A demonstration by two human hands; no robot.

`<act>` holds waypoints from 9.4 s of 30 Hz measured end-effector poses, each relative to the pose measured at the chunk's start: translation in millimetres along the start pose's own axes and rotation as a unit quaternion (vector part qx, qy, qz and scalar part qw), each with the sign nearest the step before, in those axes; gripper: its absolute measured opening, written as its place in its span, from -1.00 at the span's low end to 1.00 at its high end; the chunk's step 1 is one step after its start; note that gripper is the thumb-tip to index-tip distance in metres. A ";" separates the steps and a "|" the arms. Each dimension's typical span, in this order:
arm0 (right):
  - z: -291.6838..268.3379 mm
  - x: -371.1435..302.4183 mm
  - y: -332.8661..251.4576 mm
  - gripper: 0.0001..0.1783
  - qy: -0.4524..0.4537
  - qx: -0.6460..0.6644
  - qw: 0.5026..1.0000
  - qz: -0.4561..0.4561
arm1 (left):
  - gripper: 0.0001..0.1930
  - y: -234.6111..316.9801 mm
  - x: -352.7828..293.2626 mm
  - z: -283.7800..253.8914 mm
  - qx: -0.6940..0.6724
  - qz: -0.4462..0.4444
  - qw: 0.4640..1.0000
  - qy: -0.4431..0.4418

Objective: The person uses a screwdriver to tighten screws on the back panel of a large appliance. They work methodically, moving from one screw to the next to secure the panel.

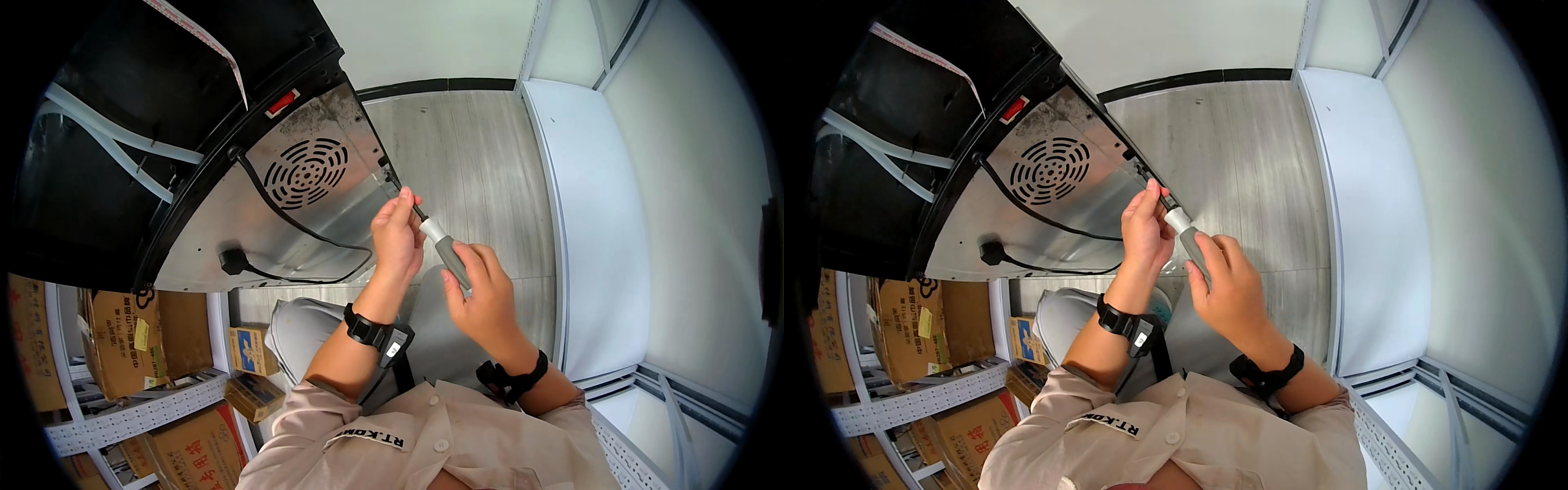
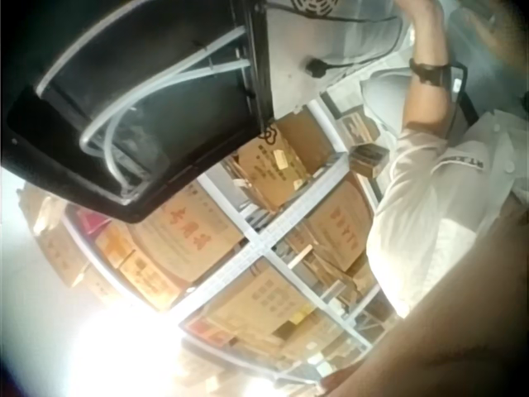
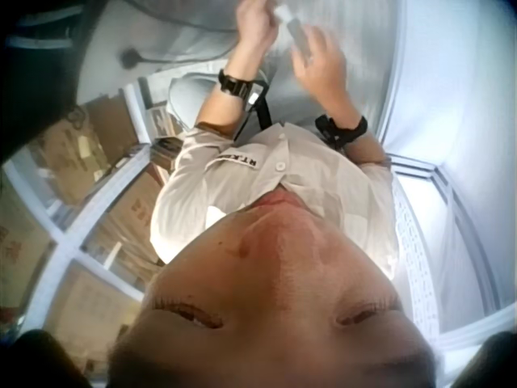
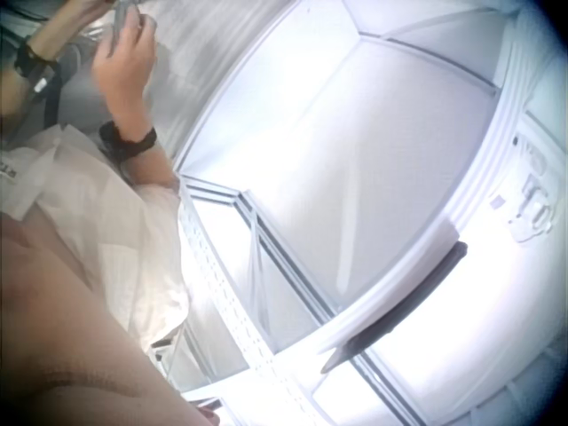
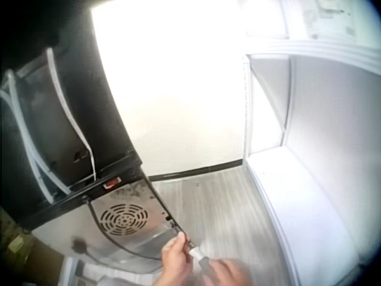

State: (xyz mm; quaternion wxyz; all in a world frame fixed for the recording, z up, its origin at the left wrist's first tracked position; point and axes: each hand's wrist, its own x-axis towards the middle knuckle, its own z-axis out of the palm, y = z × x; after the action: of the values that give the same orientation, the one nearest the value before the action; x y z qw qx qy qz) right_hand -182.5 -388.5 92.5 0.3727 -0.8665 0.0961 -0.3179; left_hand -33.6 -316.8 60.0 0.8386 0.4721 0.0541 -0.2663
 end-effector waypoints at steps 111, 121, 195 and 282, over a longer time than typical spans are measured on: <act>-2.9 -21.7 16.1 -0.63 -0.003 0.124 0.978 0.169 | -0.20 -34.8 -56.5 5.5 0.170 -0.237 0.948 -0.129; 5.7 -30.9 22.2 -0.60 0.040 0.138 0.982 0.123 | -0.20 -31.9 -52.5 6.3 0.182 -0.205 0.951 -0.144; -18.1 -68.3 12.5 -0.64 -0.066 0.152 0.966 0.196 | -0.63 -3.8 -27.9 1.0 -0.116 -0.027 0.992 -0.042; -12.2 14.5 -33.0 -0.60 -0.011 0.068 0.990 0.125 | -0.79 33.6 -2.5 38.5 -0.065 0.124 0.990 0.009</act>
State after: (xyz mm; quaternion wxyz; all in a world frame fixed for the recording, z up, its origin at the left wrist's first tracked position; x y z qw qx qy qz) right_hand -181.1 -378.2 129.1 0.4682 -0.8241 0.1775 -0.2649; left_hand -25.2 -333.6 107.6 0.8934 0.4224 0.0200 -0.1515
